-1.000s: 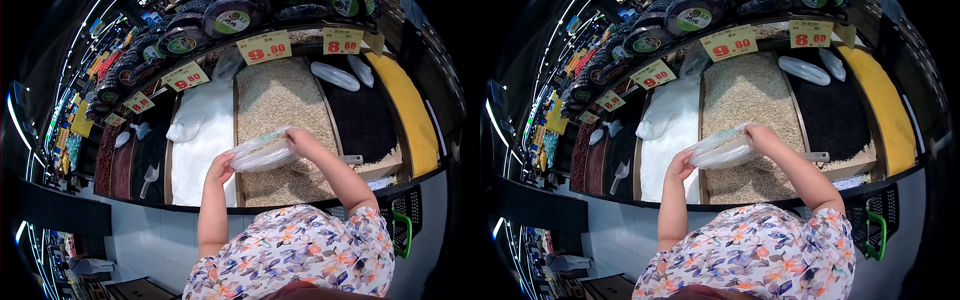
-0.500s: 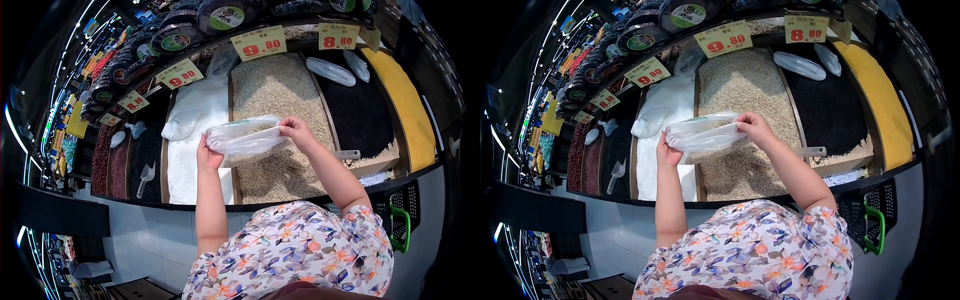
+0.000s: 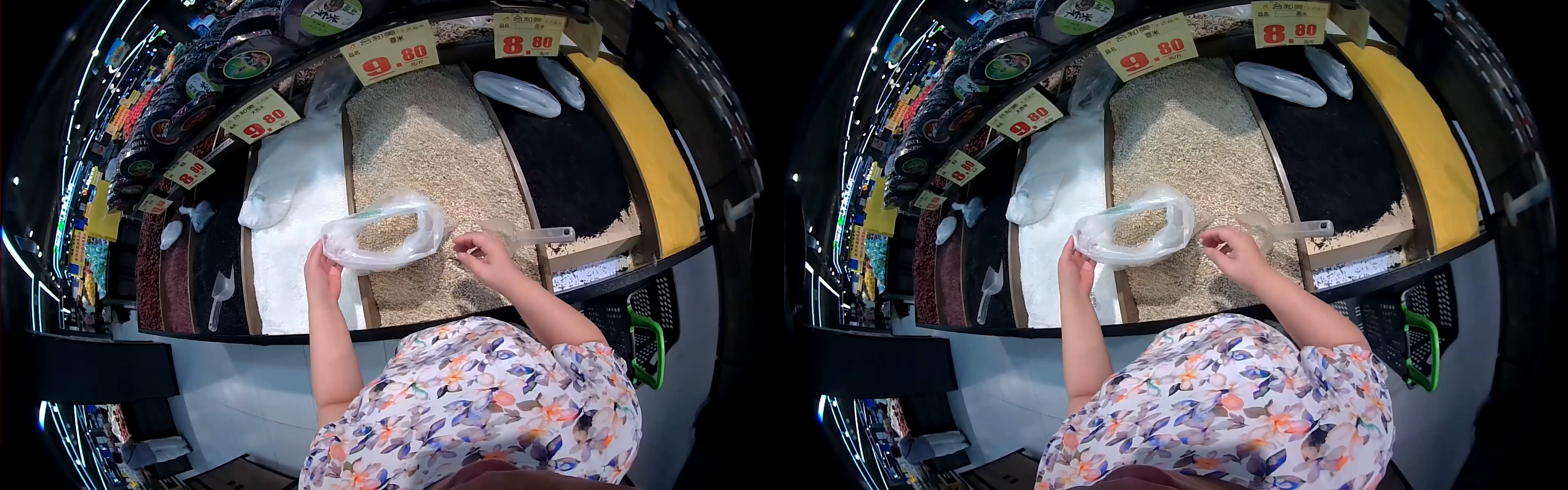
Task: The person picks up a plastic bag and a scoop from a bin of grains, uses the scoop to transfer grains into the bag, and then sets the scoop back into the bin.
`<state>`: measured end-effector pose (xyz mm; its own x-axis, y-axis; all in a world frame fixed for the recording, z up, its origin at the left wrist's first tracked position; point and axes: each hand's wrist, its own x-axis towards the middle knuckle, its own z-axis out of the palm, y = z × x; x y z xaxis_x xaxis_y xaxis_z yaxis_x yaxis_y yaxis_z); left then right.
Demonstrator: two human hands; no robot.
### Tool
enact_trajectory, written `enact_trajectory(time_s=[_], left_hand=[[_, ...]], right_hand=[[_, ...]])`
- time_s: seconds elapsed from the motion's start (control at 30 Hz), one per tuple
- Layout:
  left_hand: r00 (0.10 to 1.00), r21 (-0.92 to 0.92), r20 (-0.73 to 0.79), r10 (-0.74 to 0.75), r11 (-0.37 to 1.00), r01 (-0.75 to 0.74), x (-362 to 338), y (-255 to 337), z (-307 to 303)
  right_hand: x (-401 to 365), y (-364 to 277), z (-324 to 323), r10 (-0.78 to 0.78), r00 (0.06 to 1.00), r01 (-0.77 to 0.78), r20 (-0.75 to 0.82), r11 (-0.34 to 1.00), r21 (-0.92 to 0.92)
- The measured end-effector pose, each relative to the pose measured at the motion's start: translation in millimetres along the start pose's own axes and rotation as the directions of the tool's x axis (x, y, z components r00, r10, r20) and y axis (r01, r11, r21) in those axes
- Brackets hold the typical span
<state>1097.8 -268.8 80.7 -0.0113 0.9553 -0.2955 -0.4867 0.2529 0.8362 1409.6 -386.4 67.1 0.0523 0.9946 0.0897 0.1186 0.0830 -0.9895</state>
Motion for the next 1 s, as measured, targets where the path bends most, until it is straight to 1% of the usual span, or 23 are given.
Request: enact_trajectory(time_s=[0.03,0.1,0.13,0.17,0.2,0.23,0.27,0.3,0.33,0.37,0.43,0.47,0.5,0.53,0.57,0.6,0.67,0.7,0.77,0.8,0.87,0.93,1.0], left_hand=[[1.000,0.000,0.004,-0.011,1.000,0.011,-9,-1,3],[0.992,0.140,-0.096,0.083,0.988,-0.069,-29,-3,8],[0.987,0.168,-0.125,0.097,0.983,-0.075,-35,-8,7],[0.988,0.167,-0.125,0.086,0.984,-0.065,-41,-14,6],[0.969,0.226,-0.194,0.153,0.968,-0.107,-46,-22,6],[0.940,0.287,-0.258,0.223,0.947,-0.146,-52,-28,4],[0.941,0.286,-0.260,0.219,0.948,-0.141,-57,-37,0],[0.904,0.454,-0.206,0.374,0.855,-0.250,-59,-49,-6],[0.850,0.601,-0.127,0.511,0.721,-0.344,-61,-58,-13],[0.851,0.601,-0.131,0.509,0.724,-0.340,-64,-64,-20],[0.760,0.884,0.024,0.650,0.341,-0.319,-67,-72,-29],[0.735,0.921,0.121,0.667,0.201,-0.335,-68,-74,-36],[0.733,0.921,0.115,0.670,0.204,-0.331,-69,-76,-39],[0.741,0.961,0.160,0.652,0.070,-0.269,-70,-79,-42],[0.752,0.977,0.201,0.628,-0.068,-0.205,-70,-82,-45],[0.749,0.977,0.199,0.632,-0.065,-0.204,-69,-87,-50],[0.745,0.949,0.304,0.594,-0.260,-0.180,-70,-96,-58],[0.741,0.949,0.304,0.598,-0.256,-0.183,-71,-99,-59],[0.768,0.956,0.278,0.577,-0.240,-0.166,-73,-104,-59],[0.766,0.957,0.278,0.580,-0.236,-0.169,-74,-103,-58],[0.792,0.937,0.313,0.524,-0.306,-0.167,-76,-102,-56],[0.783,0.938,0.323,0.531,-0.291,-0.190,-74,-104,-54],[0.776,0.936,0.336,0.534,-0.278,-0.214,-72,-101,-50]], right_hand=[[-13,5,-4,0.009,1.000,-0.009,-0.007,1.000,-0.004],[-37,16,-15,0.044,0.998,-0.043,0.041,0.999,-0.033],[-48,21,-22,0.055,0.998,-0.054,0.035,0.998,-0.037],[-57,26,-30,0.165,0.986,-0.165,0.001,0.986,0.030],[-64,30,-38,0.272,0.962,-0.269,-0.024,0.958,0.101],[-68,33,-45,0.275,0.959,-0.267,-0.062,0.957,0.117],[-72,41,-54,0.315,0.945,-0.296,-0.084,0.936,0.189],[-75,50,-63,0.355,0.929,-0.320,-0.103,0.912,0.259],[-77,54,-70,0.400,0.910,-0.339,-0.109,0.870,0.359],[-78,54,-78,0.461,0.878,-0.394,-0.128,0.849,0.352],[-74,56,-81,0.551,0.809,-0.434,-0.203,0.794,0.425],[-72,55,-80,0.549,0.811,-0.435,-0.200,0.796,0.421],[-69,51,-77,0.526,0.819,-0.388,-0.231,0.803,0.452],[-65,48,-74,0.502,0.824,-0.339,-0.263,0.808,0.481],[-61,47,-70,0.499,0.827,-0.339,-0.259,0.811,0.478],[-55,48,-67,0.483,0.829,-0.319,-0.282,0.823,0.470],[-45,60,-64,0.460,0.833,-0.286,-0.307,0.833,0.473],[-38,63,-62,0.454,0.835,-0.281,-0.310,0.837,0.469],[-27,65,-57,0.454,0.849,-0.315,-0.271,0.846,0.431],[-23,54,-52,0.467,0.835,-0.310,-0.292,0.836,0.452],[-16,49,-49,0.479,0.831,-0.313,-0.283,0.823,0.474],[-9,51,-52,0.491,0.827,-0.318,-0.272,0.809,0.494],[-4,52,-53,0.333,0.881,-0.242,-0.336,0.928,0.284]])
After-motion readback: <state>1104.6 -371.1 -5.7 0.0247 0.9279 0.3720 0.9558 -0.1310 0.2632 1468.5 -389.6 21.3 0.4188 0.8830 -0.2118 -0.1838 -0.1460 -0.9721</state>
